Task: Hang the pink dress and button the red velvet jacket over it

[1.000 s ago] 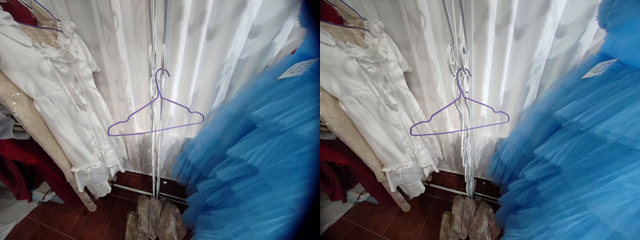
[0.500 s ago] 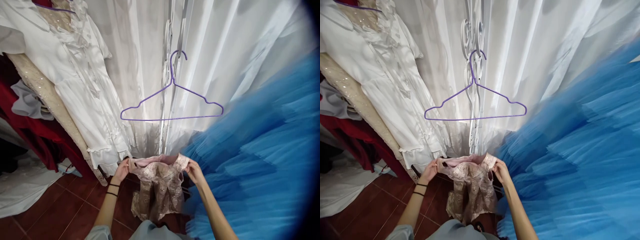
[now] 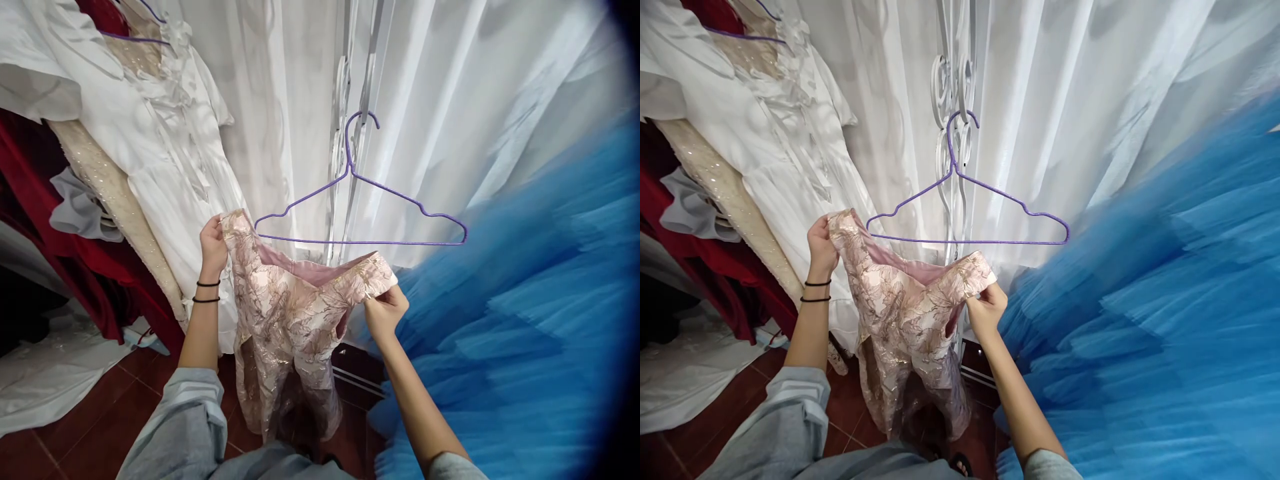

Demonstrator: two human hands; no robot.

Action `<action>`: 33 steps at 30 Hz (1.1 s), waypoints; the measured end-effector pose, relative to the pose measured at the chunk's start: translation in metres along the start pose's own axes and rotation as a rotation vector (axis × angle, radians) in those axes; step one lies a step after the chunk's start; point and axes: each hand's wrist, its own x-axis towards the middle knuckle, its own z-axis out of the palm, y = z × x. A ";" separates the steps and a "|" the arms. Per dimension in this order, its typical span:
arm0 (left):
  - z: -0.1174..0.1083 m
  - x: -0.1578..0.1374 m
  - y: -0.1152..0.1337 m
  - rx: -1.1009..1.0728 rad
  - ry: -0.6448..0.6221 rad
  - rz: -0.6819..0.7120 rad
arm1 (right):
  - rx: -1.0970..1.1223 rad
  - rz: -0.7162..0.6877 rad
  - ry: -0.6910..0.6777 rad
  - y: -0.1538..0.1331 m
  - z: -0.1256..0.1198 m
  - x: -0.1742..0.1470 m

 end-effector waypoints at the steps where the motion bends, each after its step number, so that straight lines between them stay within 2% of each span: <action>1: 0.008 0.006 -0.001 0.012 -0.060 -0.014 | 0.015 -0.004 0.043 0.001 -0.001 0.002; 4: 0.031 0.016 -0.009 0.016 -0.183 -0.100 | 0.044 0.042 0.112 0.005 -0.008 0.007; 7: 0.042 0.015 -0.020 -0.012 -0.181 -0.149 | 0.045 0.114 0.104 0.009 -0.020 0.006; 10: 0.036 0.007 -0.032 -0.048 -0.096 -0.161 | 0.041 0.157 0.066 0.014 -0.030 -0.004; 13: 0.024 -0.001 -0.045 -0.085 -0.043 -0.208 | 0.043 0.184 -0.029 0.019 -0.032 -0.018; 16: 0.018 -0.007 -0.059 -0.099 -0.028 -0.294 | 0.047 0.197 -0.129 0.021 -0.027 -0.028; 19: 0.021 -0.011 -0.064 -0.119 -0.058 -0.361 | 0.042 0.208 -0.123 0.018 -0.023 -0.031; 22: 0.027 -0.014 -0.055 -0.165 -0.161 -0.384 | 0.028 0.228 -0.042 0.014 -0.026 -0.025; 26: 0.034 -0.020 -0.024 -0.201 -0.333 -0.403 | -0.023 0.235 0.113 0.012 -0.038 -0.013; 29: 0.044 -0.021 -0.002 -0.127 -0.448 -0.400 | -0.044 0.224 0.206 0.013 -0.048 -0.006; 33: 0.066 -0.017 0.019 0.040 -0.539 -0.420 | -0.047 0.237 0.288 0.014 -0.060 0.000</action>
